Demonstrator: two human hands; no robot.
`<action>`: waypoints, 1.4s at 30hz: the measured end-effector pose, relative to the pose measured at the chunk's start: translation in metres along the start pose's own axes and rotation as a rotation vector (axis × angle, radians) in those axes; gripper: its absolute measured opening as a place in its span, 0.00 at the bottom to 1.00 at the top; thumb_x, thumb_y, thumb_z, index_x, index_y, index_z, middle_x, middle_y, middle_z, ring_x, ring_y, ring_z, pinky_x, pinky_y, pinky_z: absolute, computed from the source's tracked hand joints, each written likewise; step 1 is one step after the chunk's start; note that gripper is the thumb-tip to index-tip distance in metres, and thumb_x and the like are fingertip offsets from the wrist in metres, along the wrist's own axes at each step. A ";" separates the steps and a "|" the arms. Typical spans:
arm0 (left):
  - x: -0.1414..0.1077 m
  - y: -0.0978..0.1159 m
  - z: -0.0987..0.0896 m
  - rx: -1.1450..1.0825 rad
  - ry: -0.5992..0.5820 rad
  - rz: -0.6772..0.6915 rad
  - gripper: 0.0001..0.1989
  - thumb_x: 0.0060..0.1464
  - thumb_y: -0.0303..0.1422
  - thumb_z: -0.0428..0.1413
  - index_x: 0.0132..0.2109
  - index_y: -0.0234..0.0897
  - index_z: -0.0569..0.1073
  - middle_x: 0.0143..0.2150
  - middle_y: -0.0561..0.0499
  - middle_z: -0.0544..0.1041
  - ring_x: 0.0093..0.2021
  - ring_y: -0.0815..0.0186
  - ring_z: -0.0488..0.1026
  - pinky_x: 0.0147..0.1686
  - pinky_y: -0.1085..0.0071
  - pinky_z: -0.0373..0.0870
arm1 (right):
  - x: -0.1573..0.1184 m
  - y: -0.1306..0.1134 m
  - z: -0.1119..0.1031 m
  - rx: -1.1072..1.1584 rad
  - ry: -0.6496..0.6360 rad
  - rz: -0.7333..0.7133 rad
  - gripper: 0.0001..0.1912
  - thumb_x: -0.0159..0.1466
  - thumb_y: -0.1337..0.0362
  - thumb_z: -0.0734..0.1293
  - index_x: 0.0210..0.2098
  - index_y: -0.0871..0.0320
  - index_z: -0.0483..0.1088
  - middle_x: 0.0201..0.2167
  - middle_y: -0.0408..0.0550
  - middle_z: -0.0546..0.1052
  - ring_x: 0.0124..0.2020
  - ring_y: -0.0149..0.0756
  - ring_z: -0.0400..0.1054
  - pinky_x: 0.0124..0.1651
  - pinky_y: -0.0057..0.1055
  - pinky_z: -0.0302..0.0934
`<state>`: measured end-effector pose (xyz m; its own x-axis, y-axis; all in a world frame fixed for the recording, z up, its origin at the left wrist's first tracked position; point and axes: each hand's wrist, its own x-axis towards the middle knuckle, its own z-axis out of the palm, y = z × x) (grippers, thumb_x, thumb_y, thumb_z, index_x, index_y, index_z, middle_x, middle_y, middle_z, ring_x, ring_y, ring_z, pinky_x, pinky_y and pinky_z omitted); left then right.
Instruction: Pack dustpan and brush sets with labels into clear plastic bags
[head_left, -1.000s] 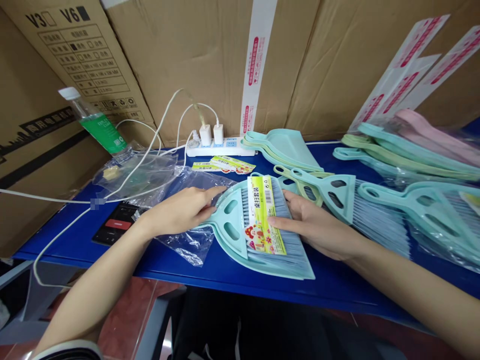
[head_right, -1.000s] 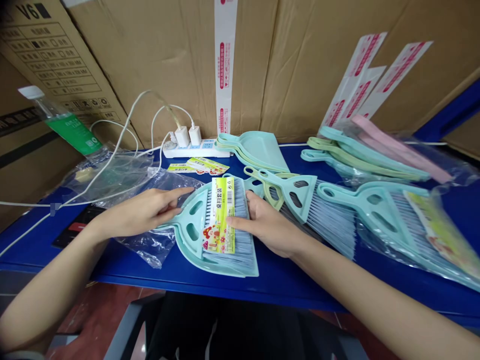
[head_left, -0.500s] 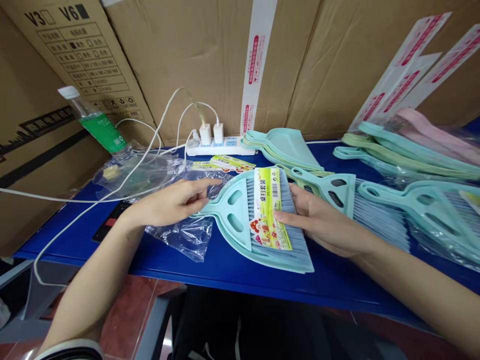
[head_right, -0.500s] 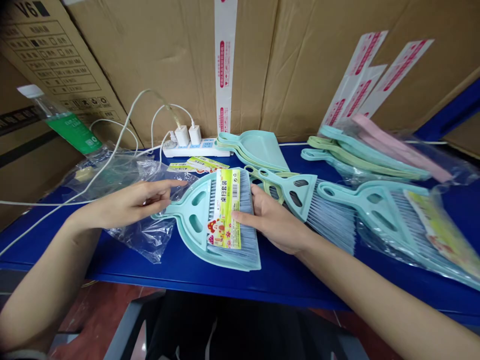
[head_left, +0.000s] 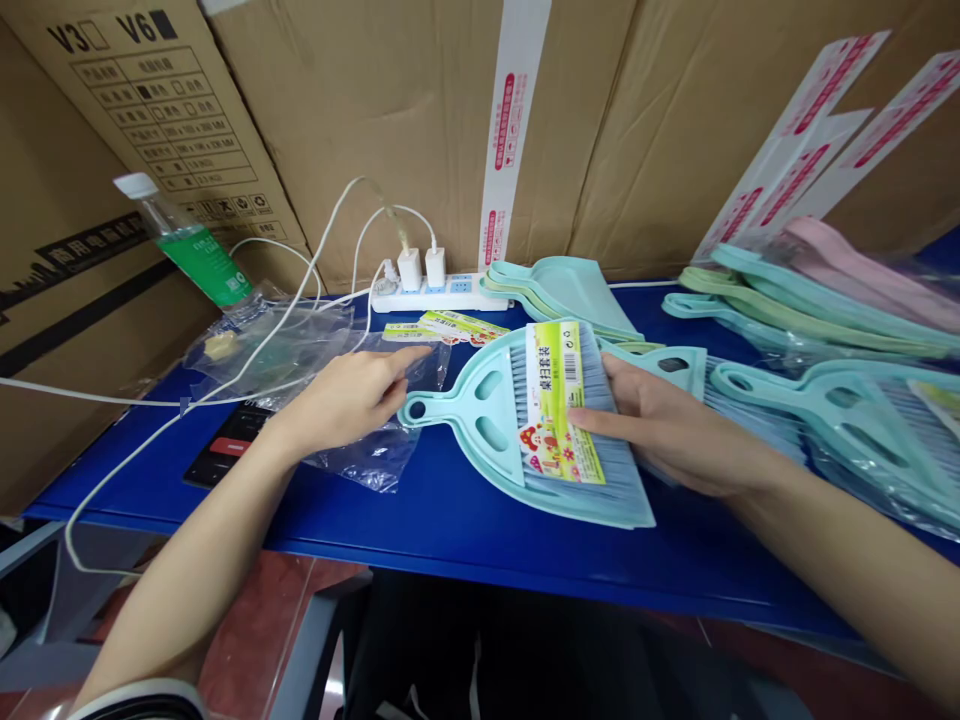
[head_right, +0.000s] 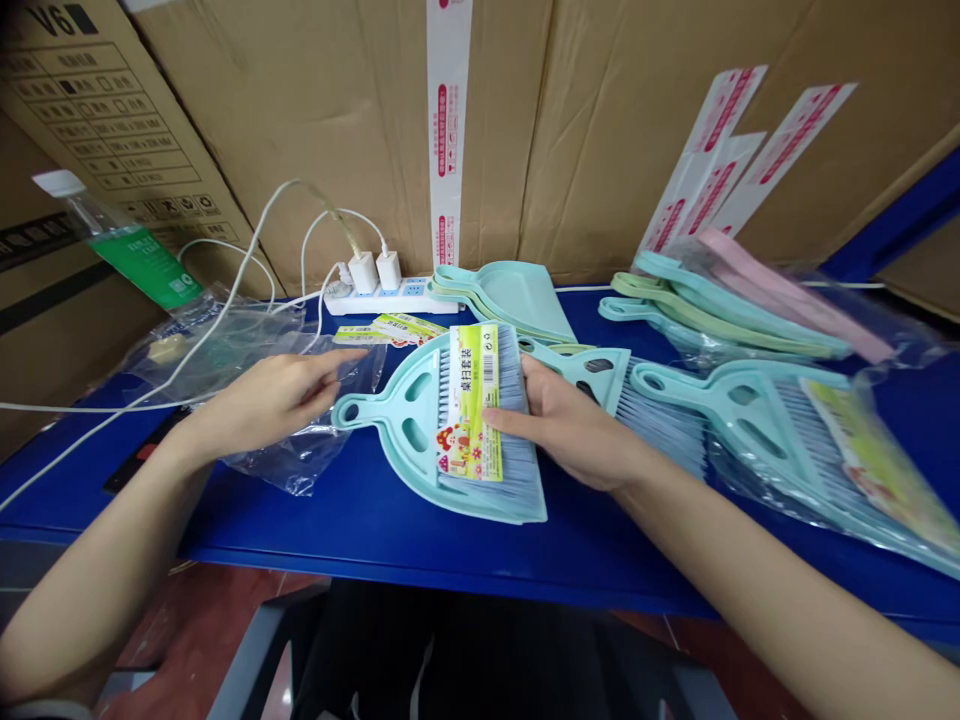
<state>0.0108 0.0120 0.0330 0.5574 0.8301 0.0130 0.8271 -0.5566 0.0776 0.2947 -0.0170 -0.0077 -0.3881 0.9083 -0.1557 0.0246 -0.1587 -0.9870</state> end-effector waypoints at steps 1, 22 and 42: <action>0.000 0.000 -0.001 0.031 -0.007 -0.001 0.29 0.60 0.28 0.43 0.67 0.30 0.64 0.23 0.54 0.71 0.22 0.66 0.65 0.29 0.68 0.62 | -0.002 -0.003 -0.001 -0.003 0.023 0.015 0.35 0.55 0.57 0.75 0.58 0.53 0.60 0.59 0.57 0.74 0.54 0.48 0.74 0.57 0.45 0.70; -0.005 -0.013 0.001 0.027 0.060 0.305 0.18 0.60 0.24 0.46 0.39 0.40 0.81 0.41 0.53 0.82 0.34 0.68 0.78 0.33 0.72 0.68 | -0.014 -0.029 -0.036 -0.159 0.356 0.000 0.40 0.40 0.60 0.78 0.51 0.50 0.62 0.50 0.54 0.80 0.47 0.54 0.77 0.37 0.40 0.77; -0.006 0.000 0.017 -0.034 -0.159 0.212 0.31 0.61 0.34 0.56 0.68 0.34 0.60 0.64 0.39 0.71 0.62 0.55 0.71 0.58 0.62 0.68 | -0.007 -0.029 -0.031 -0.078 0.385 -0.006 0.42 0.40 0.62 0.78 0.53 0.51 0.61 0.49 0.54 0.80 0.47 0.52 0.77 0.40 0.39 0.78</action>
<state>0.0089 0.0066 0.0157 0.7246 0.6779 -0.1238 0.6891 -0.7141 0.1232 0.3252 -0.0066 0.0204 -0.0147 0.9903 -0.1382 0.0992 -0.1361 -0.9857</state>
